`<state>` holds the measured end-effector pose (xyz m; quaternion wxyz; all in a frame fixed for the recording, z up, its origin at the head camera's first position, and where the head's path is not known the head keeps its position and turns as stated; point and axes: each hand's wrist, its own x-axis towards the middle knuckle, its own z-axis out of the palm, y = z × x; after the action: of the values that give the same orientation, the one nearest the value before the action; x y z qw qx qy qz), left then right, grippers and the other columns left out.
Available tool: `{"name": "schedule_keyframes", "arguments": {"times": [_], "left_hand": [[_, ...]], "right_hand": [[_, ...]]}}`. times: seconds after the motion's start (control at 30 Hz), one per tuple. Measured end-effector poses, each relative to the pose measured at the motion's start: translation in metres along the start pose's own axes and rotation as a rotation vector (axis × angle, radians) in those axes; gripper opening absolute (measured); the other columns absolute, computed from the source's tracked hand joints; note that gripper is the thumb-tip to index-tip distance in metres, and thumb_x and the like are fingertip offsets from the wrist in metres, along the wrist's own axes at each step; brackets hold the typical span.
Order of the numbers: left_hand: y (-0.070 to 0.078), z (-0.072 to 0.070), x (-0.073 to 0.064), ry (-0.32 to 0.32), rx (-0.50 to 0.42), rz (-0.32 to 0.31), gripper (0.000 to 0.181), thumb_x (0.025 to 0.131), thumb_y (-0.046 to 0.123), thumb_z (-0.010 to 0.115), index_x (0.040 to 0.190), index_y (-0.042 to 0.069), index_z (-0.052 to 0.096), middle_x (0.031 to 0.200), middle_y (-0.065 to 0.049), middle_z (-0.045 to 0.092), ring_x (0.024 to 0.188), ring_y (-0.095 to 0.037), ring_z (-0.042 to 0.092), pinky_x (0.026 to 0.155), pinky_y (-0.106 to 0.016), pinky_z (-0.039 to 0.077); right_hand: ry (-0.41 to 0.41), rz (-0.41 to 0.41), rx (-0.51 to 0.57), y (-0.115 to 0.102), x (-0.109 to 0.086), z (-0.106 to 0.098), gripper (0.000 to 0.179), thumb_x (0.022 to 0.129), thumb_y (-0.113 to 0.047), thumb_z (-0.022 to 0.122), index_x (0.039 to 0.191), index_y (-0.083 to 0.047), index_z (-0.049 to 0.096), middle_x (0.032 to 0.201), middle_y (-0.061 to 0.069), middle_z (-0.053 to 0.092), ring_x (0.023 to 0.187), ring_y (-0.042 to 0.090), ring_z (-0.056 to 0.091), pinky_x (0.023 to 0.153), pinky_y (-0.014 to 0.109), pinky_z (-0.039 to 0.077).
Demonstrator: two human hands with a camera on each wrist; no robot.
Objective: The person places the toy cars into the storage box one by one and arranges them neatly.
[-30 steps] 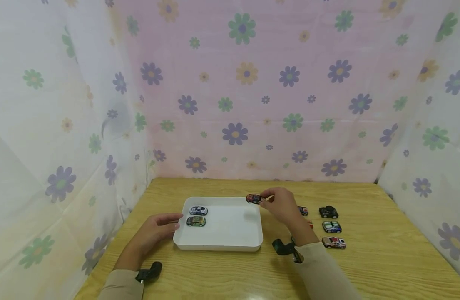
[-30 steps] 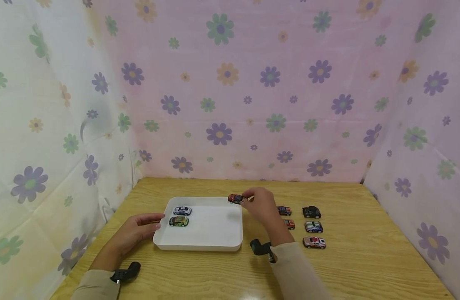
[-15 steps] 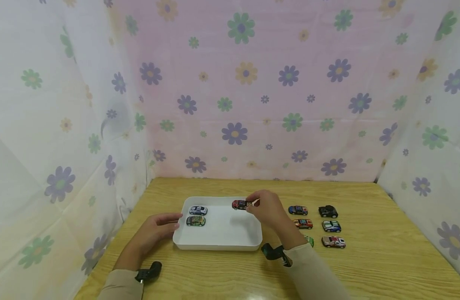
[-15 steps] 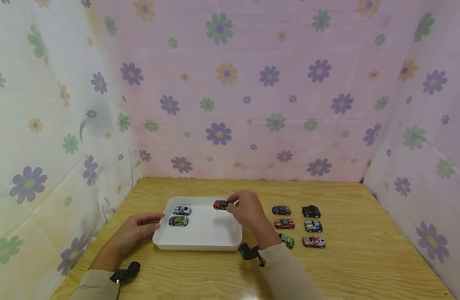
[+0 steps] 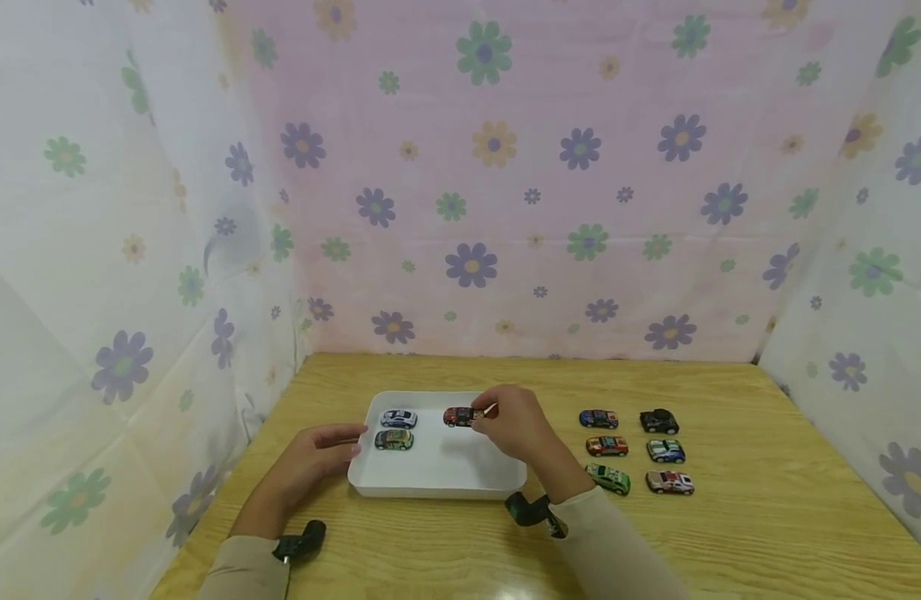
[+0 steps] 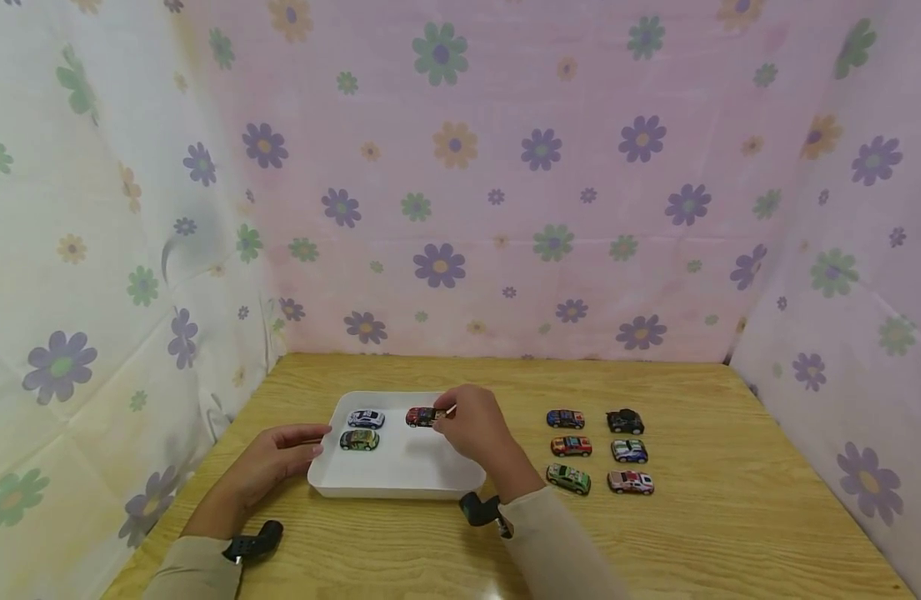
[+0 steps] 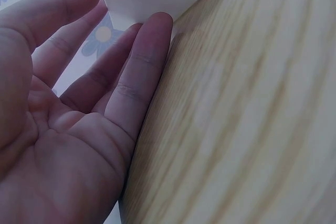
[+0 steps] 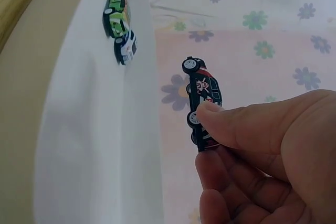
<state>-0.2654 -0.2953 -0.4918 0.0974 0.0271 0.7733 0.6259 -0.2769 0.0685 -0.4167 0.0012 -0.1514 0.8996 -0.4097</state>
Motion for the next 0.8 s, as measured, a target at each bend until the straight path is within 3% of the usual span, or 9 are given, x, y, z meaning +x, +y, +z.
{"name": "schedule_keyframes", "arguments": {"times": [0.4, 0.8], "left_hand": [[0.002, 0.001, -0.003, -0.020, -0.013, 0.009, 0.052, 0.096, 0.019, 0.076, 0.142, 0.003, 0.061, 0.150, -0.020, 0.056, 0.129, -0.029, 0.061, 0.093, -0.030, 0.058], [-0.001, -0.001, 0.001, -0.035, -0.017, 0.010, 0.053, 0.096, 0.019, 0.075, 0.143, 0.002, 0.060, 0.151, -0.020, 0.055, 0.123, -0.019, 0.065, 0.093, -0.031, 0.059]], "right_hand": [[-0.029, -0.033, 0.041, -0.020, 0.002, 0.017, 0.016, 0.090, -0.010, 0.079, 0.106, -0.010, 0.079, 0.094, 0.000, 0.073, 0.080, 0.012, 0.065, 0.063, 0.029, 0.055], [-0.076, -0.034, 0.000, -0.031, 0.003, 0.043, 0.015, 0.088, -0.013, 0.082, 0.104, -0.013, 0.080, 0.099, 0.000, 0.074, 0.081, 0.009, 0.063, 0.064, 0.027, 0.055]]}}
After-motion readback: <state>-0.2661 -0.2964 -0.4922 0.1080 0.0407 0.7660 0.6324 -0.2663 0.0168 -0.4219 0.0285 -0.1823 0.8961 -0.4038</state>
